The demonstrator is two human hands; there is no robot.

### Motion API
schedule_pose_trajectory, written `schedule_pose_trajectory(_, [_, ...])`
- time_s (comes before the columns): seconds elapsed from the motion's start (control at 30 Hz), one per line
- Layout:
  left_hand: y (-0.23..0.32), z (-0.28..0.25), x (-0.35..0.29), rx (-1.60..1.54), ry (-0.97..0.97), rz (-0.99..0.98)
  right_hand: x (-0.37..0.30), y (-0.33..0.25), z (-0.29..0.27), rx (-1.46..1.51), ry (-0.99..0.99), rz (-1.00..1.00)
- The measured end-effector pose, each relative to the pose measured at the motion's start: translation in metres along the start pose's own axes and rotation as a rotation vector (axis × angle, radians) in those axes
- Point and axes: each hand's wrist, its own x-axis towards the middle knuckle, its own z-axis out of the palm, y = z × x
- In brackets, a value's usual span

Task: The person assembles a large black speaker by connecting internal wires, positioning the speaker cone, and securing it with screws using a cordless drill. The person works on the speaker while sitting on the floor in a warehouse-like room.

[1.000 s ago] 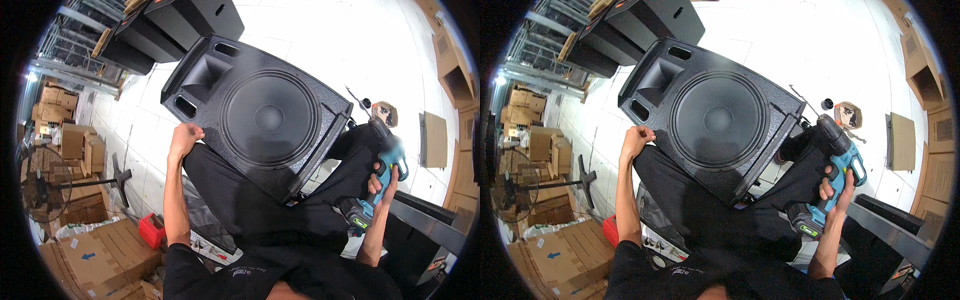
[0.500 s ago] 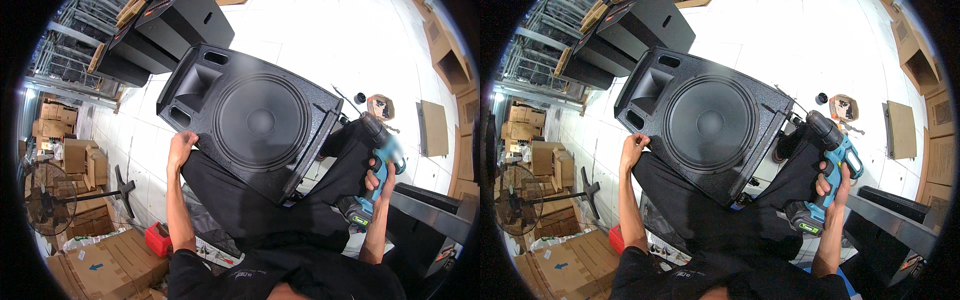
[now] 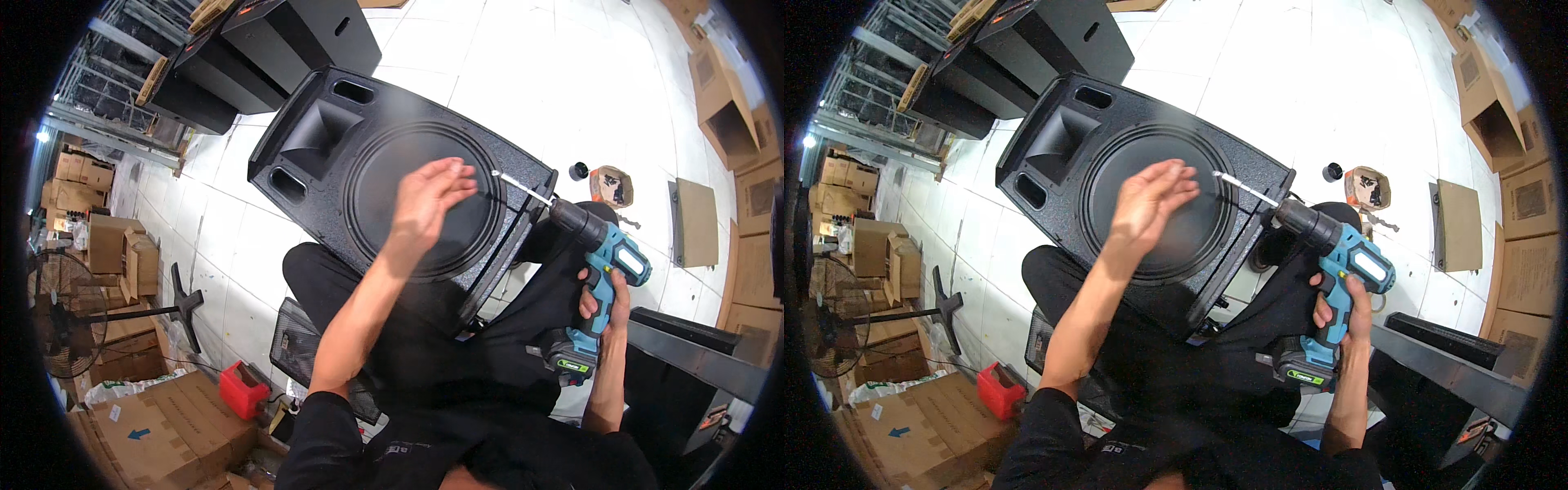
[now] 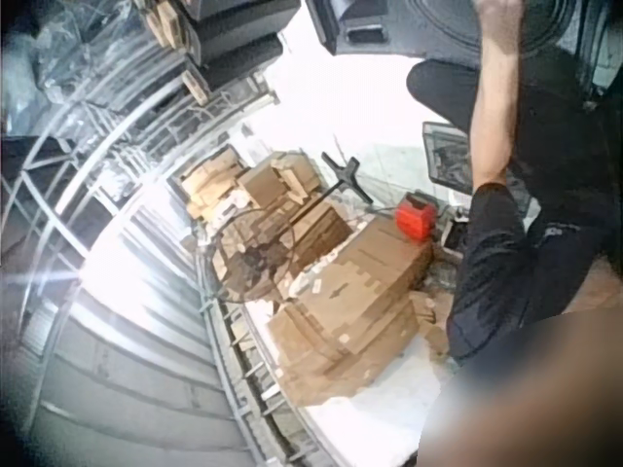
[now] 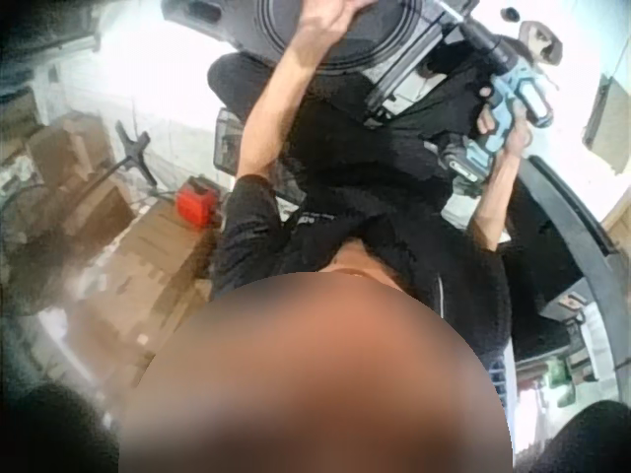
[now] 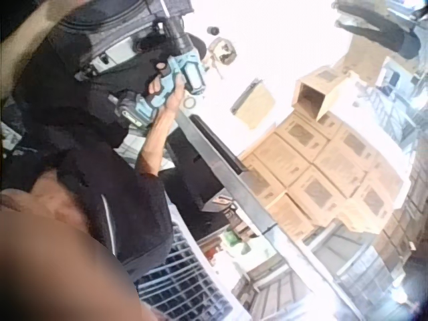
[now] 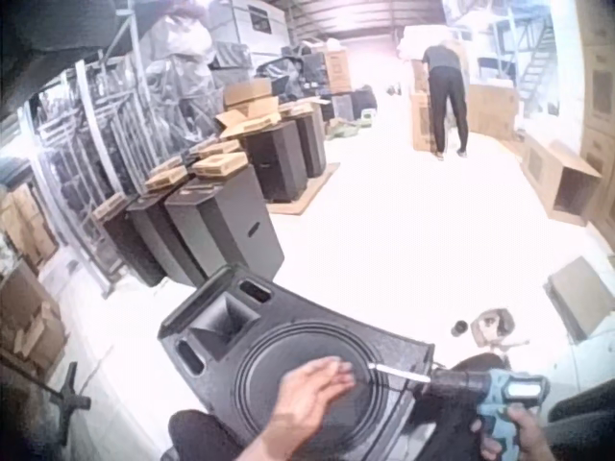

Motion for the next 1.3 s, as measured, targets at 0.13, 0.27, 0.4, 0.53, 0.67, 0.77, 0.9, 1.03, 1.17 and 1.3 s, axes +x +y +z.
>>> schedule_pose_trajectory(0.13, [-0.017, 0.018, 0.005, -0.158, -0.012, -0.061, -0.001, -0.002, 0.009, -0.113, 0.101, -0.022])
schedule_pose_trajectory(0.27, [-0.020, 0.018, 0.003, -0.184, -0.029, -0.077, -0.001, -0.001, 0.011, -0.115, 0.145, 0.002])
schedule_pose_trajectory(0.4, [-0.024, 0.023, 0.002, -0.206, -0.070, -0.118, 0.001, -0.002, 0.006, -0.074, 0.067, 0.025])
schedule_pose_trajectory(0.53, [-0.024, 0.022, -0.001, -0.280, -0.065, -0.132, 0.001, -0.003, 0.001, -0.005, -0.037, 0.047])
schedule_pose_trajectory(0.67, [-0.026, 0.022, -0.002, -0.270, -0.067, -0.115, -0.001, -0.003, 0.002, -0.019, 0.052, 0.041])
schedule_pose_trajectory(0.77, [-0.027, 0.026, -0.002, -0.221, -0.054, -0.108, -0.001, -0.003, 0.002, -0.019, 0.061, 0.029])
schedule_pose_trajectory(0.9, [-0.029, 0.028, -0.003, -0.227, -0.081, -0.069, 0.000, -0.002, -0.001, -0.004, 0.026, 0.031])
schedule_pose_trajectory(1.03, [-0.030, 0.026, -0.001, -0.169, -0.127, -0.015, 0.000, 0.000, -0.002, 0.038, 0.021, 0.022])
schedule_pose_trajectory(1.17, [-0.030, 0.023, 0.001, -0.103, -0.177, 0.025, 0.000, 0.000, 0.001, 0.041, 0.050, 0.016])
schedule_pose_trajectory(1.3, [-0.031, 0.022, 0.003, -0.026, -0.186, 0.074, 0.000, -0.001, 0.004, -0.031, 0.068, -0.014])
